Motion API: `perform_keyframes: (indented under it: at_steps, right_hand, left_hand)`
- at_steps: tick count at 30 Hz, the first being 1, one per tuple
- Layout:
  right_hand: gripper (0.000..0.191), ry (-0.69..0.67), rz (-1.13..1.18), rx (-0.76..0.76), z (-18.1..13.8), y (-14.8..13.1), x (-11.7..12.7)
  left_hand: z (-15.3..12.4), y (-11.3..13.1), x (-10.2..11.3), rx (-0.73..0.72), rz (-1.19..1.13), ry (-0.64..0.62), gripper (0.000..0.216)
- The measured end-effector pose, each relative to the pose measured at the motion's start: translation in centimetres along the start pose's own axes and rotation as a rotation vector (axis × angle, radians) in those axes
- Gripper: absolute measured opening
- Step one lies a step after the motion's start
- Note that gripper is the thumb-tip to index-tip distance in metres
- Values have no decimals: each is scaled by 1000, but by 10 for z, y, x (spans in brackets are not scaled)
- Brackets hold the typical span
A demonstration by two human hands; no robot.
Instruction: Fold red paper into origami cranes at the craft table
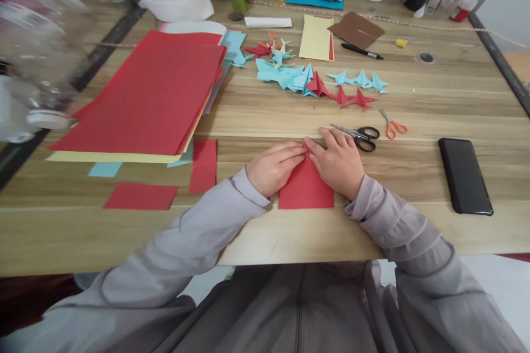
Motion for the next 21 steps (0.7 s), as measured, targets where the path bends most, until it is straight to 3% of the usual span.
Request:
perform_keyframes:
  at_steps: [12, 21]
  right_hand:
    - [43, -17, -9, 3, 1, -2, 1]
    - [44, -24, -8, 9, 0, -2, -1]
  left_hand:
    - [-2, 0, -11, 72, 2, -157, 31]
    - [-3, 1, -7, 48, 16, -93, 26]
Point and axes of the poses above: each hand's wrist, its own z-axis towards the middle knuckle, its own x-axis out of the back of the hand, y = z × x, the point moved 10 cm from there along z, towards the middle knuckle, and after that the axes turned 15 degrees about z, right-handed, at the moved point
